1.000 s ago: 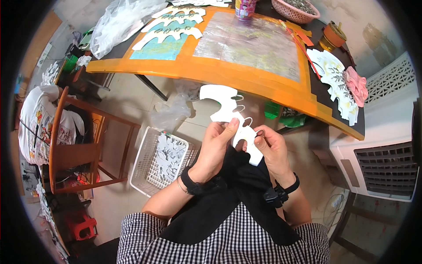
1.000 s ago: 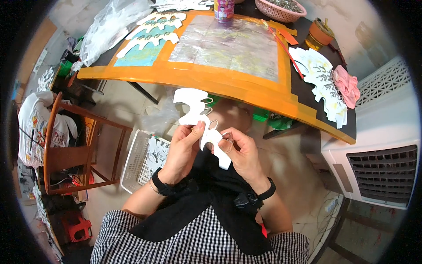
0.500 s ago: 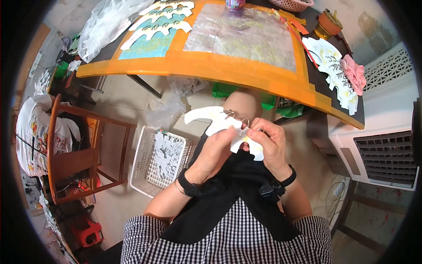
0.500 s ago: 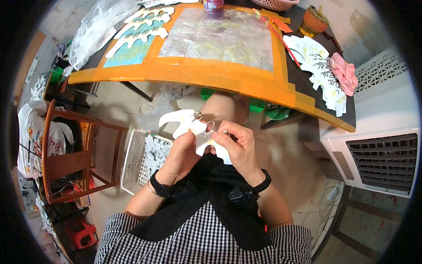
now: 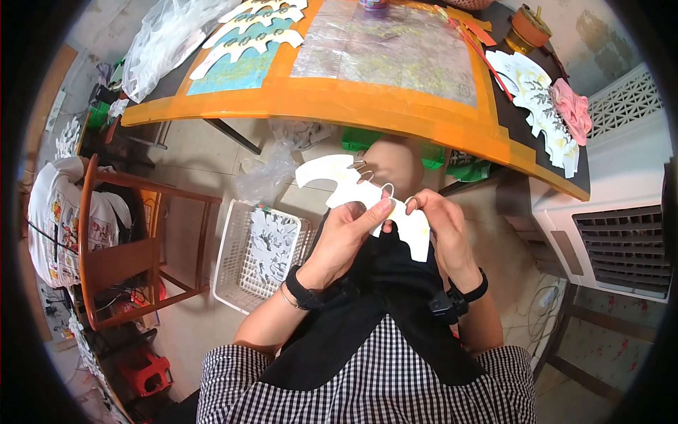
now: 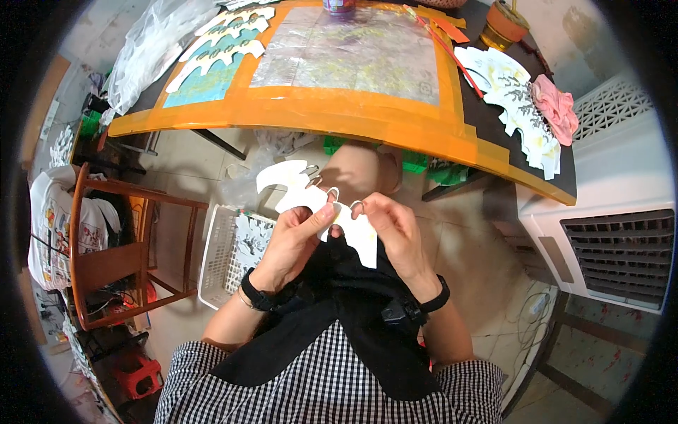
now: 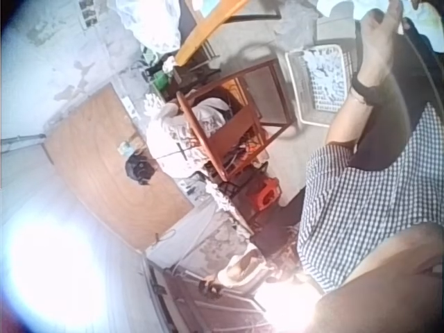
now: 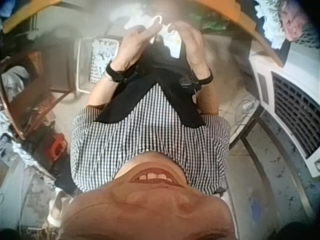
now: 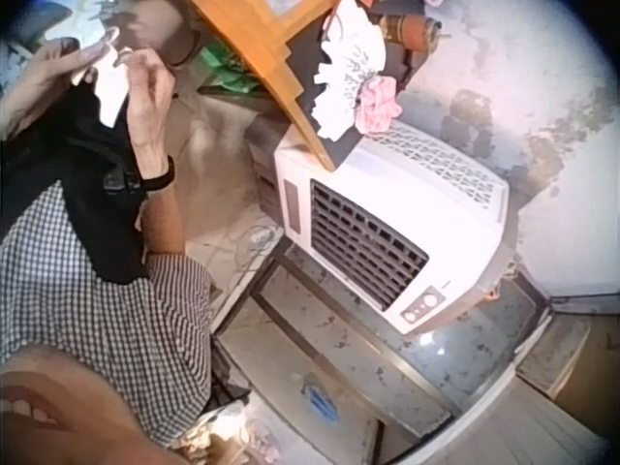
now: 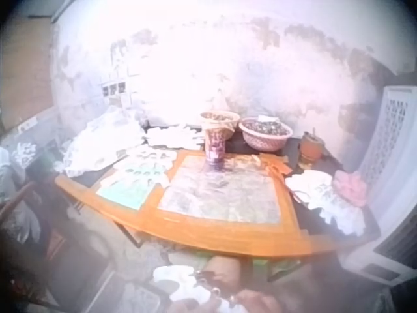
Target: Installing metal eyelets or rings into a white shoe upper component.
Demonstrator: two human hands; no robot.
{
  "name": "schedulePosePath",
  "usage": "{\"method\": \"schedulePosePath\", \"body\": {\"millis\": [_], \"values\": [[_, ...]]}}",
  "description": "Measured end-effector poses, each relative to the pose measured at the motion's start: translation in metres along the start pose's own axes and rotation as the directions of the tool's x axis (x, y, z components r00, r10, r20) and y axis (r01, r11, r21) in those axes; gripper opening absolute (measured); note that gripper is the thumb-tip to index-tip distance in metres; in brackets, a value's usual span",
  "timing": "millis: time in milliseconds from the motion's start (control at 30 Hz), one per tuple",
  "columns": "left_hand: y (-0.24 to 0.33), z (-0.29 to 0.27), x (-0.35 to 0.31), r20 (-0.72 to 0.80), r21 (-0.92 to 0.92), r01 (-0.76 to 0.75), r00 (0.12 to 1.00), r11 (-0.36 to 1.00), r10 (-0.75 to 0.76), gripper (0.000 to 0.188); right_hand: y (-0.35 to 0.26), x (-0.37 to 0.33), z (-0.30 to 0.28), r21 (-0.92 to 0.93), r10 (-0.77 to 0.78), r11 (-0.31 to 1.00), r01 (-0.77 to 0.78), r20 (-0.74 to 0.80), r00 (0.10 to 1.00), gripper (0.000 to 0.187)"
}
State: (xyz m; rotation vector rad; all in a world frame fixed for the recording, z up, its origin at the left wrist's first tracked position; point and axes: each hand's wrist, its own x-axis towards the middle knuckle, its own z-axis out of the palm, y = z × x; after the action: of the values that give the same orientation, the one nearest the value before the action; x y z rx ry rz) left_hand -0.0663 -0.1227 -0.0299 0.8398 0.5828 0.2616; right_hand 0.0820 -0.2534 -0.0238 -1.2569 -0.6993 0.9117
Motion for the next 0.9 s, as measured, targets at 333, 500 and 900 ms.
{"method": "schedulePosePath", "body": {"millis": [333, 500, 900], "values": [[0.001, 0.012, -0.001, 0.066, 0.012, -0.134, 0.989, 0.991, 0.133, 0.040, 0.006, -0.005, 0.004, -0.003, -0.066, 0.998, 0.066, -0.026, 0.997, 0.016], [0.003, 0.012, -0.001, 0.027, 0.055, -0.104, 0.994, 0.993, 0.103, 0.048, 0.002, -0.010, -0.009, 0.010, 0.019, 1.000, -0.019, -0.062, 0.998, 0.017], [0.013, 0.006, -0.005, 0.054, -0.181, -0.016, 0.998, 0.983, 0.026, 0.039, 0.001, -0.013, -0.007, -0.192, -0.064, 0.980, 0.056, -0.032, 0.997, 0.014]]}}
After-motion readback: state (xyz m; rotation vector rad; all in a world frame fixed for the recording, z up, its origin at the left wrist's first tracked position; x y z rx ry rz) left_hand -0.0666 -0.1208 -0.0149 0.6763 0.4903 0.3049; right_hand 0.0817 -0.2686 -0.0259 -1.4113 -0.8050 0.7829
